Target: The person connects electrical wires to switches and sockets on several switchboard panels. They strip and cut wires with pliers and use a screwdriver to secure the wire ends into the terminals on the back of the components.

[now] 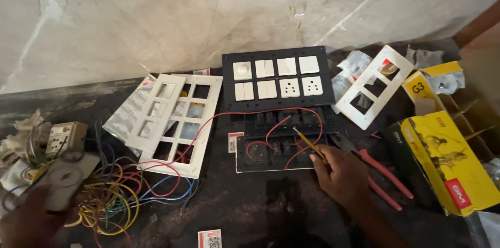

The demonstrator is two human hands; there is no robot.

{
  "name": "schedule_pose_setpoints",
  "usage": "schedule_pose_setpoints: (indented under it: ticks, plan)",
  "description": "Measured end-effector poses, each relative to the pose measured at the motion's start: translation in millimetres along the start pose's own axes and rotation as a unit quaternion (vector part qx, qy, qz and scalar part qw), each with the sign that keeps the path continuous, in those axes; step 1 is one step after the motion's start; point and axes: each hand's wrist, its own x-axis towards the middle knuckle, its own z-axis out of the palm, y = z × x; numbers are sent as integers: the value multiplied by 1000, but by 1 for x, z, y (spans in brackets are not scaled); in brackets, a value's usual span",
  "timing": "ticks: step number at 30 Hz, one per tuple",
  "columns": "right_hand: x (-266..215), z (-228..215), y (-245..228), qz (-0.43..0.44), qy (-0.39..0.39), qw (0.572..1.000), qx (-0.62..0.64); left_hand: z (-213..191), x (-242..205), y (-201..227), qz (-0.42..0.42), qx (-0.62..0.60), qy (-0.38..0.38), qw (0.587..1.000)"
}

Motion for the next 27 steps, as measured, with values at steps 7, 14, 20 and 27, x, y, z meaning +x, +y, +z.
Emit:
schedule_pose_setpoints:
  ticks: [7,14,20,27]
  plan:
    - [-1,2,-1,-29,27,999,4,-10,-28,21,-66,-27,32,997]
    - [-4,8,1,-54,48,997,-5,-37,-64,91,0,-82,202,976]
    - [-5,9,2,-44,44,998,-16,-10,-88,217,180,-376,107,902]
    - [-6,1,-6,91,9,994,51,32,-126,343,421,-443,0,791]
